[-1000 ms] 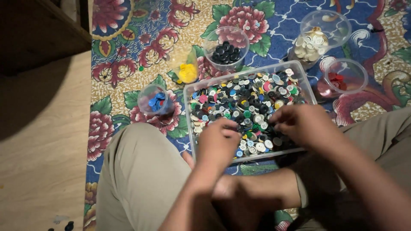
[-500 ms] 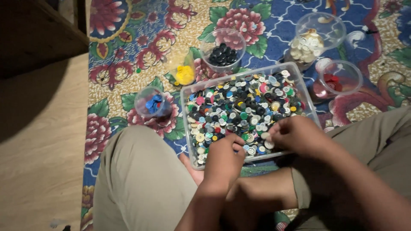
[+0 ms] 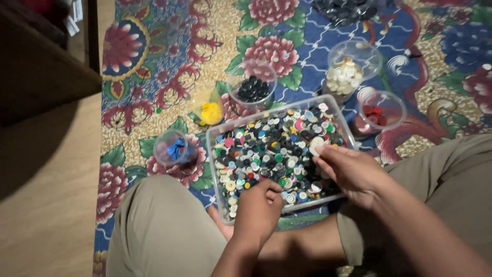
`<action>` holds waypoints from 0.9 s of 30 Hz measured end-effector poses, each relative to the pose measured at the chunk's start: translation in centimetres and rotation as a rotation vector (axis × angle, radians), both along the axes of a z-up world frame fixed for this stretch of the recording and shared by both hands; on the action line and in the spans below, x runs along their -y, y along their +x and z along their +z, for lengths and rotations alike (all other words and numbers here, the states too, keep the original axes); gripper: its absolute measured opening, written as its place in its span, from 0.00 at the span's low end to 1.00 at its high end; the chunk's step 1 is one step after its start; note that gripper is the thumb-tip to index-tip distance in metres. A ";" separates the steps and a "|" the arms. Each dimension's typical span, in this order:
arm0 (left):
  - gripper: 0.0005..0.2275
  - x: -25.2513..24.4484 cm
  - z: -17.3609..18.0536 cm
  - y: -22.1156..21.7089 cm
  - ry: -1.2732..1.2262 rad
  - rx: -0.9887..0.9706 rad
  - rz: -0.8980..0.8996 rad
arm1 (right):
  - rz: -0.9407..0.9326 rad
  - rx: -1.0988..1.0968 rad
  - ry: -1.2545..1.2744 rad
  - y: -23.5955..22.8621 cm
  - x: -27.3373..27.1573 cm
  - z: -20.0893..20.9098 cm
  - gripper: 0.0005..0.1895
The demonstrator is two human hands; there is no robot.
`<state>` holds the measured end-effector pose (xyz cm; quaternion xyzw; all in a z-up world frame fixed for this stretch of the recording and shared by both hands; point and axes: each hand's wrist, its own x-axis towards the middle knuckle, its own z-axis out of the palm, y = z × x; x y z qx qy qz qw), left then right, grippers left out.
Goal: Sorting various buttons from a large central tray into smaller plastic containers based on their characteristics.
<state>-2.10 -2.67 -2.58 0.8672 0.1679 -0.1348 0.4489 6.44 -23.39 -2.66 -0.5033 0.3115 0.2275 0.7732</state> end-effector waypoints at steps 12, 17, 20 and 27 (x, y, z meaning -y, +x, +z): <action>0.10 0.3 1.3 0.1 0.023 -0.065 -0.003 | -0.471 -0.019 0.198 10.1 1.7 5.7 0.10; 0.10 0.3 0.8 0.1 0.003 -0.068 0.021 | -0.505 0.046 0.082 9.4 0.0 9.8 0.12; 0.10 0.3 0.8 0.1 0.005 -0.064 0.017 | -0.415 0.097 -0.054 7.1 -0.5 7.6 0.09; 0.10 0.1 0.4 0.0 -0.006 -0.035 0.012 | 0.464 0.426 -1.000 0.2 -2.1 -0.6 0.22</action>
